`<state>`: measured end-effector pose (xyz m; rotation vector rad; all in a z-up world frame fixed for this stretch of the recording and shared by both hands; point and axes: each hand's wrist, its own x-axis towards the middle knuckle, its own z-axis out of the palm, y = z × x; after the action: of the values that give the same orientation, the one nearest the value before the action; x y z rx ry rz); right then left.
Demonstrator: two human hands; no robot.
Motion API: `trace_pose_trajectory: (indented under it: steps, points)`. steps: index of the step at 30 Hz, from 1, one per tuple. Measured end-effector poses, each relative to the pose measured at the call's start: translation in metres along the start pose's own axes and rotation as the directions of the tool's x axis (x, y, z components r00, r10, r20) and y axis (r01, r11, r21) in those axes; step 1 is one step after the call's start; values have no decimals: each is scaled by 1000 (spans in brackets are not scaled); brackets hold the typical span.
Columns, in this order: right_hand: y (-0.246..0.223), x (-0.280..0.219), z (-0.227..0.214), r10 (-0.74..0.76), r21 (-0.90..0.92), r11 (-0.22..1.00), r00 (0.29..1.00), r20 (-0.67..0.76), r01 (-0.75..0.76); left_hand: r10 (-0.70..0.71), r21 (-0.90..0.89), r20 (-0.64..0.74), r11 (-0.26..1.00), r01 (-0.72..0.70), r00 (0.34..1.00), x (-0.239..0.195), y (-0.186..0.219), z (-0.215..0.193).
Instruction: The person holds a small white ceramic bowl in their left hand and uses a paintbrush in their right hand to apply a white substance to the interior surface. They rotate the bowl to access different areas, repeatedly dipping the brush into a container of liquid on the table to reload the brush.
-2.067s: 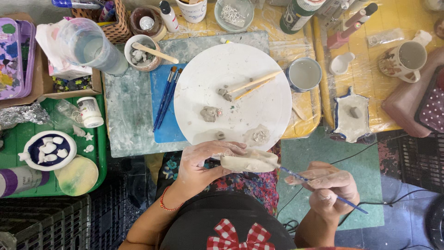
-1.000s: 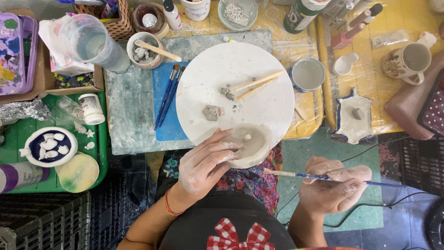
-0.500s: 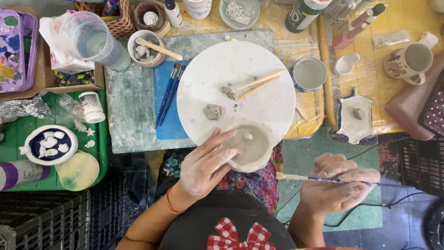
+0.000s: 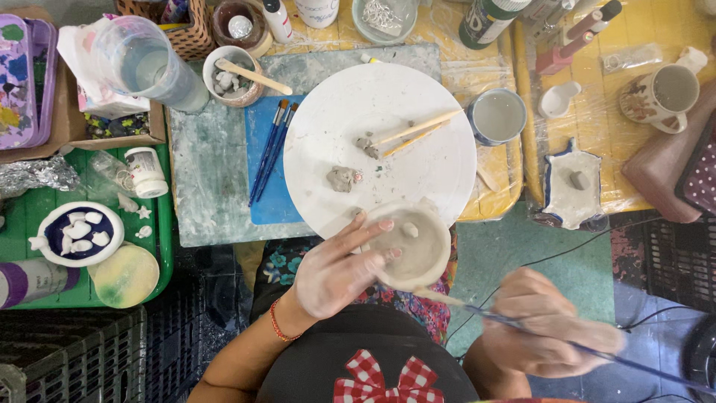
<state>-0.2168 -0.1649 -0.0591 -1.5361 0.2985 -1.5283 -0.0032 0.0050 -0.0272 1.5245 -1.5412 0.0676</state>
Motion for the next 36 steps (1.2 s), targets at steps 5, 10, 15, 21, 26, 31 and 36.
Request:
trace_pose_trajectory:
  steps: [5,10,15,21,26,31,36]
  points:
    - [-2,14,5,-55,-482,870,953,-297,-100,-214,-438,-131,889,138,968,0,-1,-1]
    - [-11,15,19,115,-174,964,908,-403,-199,-267,-330,-25,912,244,963,9,10,-13]
    - [-14,21,16,261,-15,952,833,-488,-307,81,-57,-31,995,-83,996,12,16,-18]
    - [-10,8,-3,303,-183,893,850,-430,-411,46,-114,53,993,-40,998,4,17,-20]
    - [16,-17,-41,187,9,981,942,-277,-192,57,-126,0,990,-56,998,2,8,-11]
    - [38,-46,-66,-78,-344,937,997,-29,63,-123,-238,-17,964,116,992,6,4,-2]
    - [30,-37,-33,8,177,984,1000,-15,-5,-227,-346,-90,920,184,970,13,5,-1]
